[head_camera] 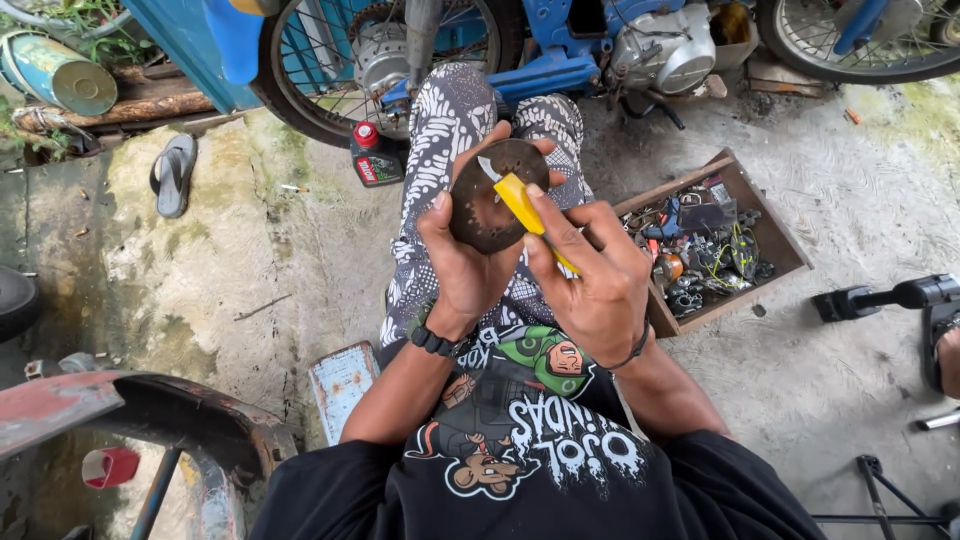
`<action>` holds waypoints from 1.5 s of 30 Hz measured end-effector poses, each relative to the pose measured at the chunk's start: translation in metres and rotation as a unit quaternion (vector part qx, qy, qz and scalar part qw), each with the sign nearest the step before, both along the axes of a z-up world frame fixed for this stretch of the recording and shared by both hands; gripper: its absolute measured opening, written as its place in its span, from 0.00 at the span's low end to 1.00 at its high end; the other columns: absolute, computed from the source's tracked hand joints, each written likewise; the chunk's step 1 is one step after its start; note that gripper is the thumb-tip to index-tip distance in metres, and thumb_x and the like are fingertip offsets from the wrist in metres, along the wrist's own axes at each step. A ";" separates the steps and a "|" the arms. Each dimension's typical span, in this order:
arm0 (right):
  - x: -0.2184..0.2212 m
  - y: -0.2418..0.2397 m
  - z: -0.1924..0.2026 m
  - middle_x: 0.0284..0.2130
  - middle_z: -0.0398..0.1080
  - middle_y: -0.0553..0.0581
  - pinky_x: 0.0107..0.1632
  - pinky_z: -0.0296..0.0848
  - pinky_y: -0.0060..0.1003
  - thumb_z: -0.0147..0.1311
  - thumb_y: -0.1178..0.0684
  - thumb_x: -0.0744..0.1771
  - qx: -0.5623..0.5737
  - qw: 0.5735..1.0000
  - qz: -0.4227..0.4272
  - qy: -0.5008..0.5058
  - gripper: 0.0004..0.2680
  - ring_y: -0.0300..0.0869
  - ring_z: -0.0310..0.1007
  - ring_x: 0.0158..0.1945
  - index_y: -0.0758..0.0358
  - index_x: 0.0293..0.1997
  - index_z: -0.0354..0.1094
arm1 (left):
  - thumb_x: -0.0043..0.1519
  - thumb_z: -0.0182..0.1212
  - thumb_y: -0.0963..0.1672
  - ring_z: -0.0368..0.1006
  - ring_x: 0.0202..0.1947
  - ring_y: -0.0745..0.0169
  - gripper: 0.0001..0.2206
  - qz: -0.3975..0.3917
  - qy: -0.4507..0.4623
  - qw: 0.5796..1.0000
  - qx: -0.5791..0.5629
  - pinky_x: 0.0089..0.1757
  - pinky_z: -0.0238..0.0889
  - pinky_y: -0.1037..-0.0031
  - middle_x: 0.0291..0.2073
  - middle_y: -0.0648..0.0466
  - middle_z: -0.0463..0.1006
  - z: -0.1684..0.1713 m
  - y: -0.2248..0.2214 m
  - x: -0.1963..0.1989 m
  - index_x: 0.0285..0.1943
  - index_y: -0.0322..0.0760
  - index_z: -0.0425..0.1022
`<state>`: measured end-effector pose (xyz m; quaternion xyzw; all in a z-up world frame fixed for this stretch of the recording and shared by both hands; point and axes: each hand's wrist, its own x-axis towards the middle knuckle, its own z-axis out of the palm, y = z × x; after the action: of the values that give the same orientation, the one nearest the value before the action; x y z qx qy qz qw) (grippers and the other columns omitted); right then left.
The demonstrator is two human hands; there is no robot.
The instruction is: Scraping the surface of a circular metal part with a yellow tool to clean it.
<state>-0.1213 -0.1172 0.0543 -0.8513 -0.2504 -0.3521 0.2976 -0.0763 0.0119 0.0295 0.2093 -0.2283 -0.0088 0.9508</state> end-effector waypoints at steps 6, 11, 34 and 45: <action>-0.022 -0.003 -0.001 0.36 0.65 0.56 0.31 0.66 0.34 0.52 0.48 0.74 -0.021 1.000 0.004 -0.021 0.13 0.41 0.64 0.33 0.56 0.67 0.67 | 0.67 0.51 0.57 0.75 0.56 0.43 0.34 -0.007 0.021 1.000 0.004 0.52 0.72 0.60 0.65 0.32 0.70 0.002 -0.005 -0.019 0.76 0.34 0.59; -0.041 -0.011 0.005 0.37 0.66 0.56 0.32 0.71 0.34 0.52 0.47 0.74 -0.016 0.999 0.009 -0.035 0.13 0.40 0.66 0.34 0.56 0.66 0.67 | 0.67 0.50 0.56 0.75 0.56 0.41 0.32 -0.011 0.011 1.000 -0.003 0.50 0.73 0.59 0.65 0.30 0.70 0.013 -0.013 -0.037 0.75 0.33 0.60; -0.075 -0.013 0.019 0.37 0.67 0.55 0.32 0.68 0.35 0.54 0.48 0.74 -0.028 0.998 -0.015 -0.053 0.13 0.40 0.65 0.31 0.55 0.67 0.68 | 0.66 0.52 0.56 0.75 0.56 0.42 0.34 -0.015 0.007 1.000 -0.017 0.51 0.73 0.59 0.64 0.31 0.70 0.025 -0.014 -0.072 0.75 0.33 0.59; -0.072 -0.015 0.008 0.39 0.67 0.57 0.33 0.74 0.33 0.52 0.47 0.74 -0.029 0.998 0.000 -0.060 0.14 0.41 0.68 0.36 0.54 0.68 0.65 | 0.66 0.51 0.57 0.76 0.54 0.39 0.32 0.002 0.003 1.000 -0.016 0.48 0.73 0.59 0.63 0.30 0.71 0.029 -0.016 -0.072 0.73 0.33 0.60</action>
<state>-0.1935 -0.1327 0.0624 -0.8368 -0.2779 -0.3952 0.2575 -0.1480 -0.0041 0.0580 0.1947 -0.2247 -0.0037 0.9548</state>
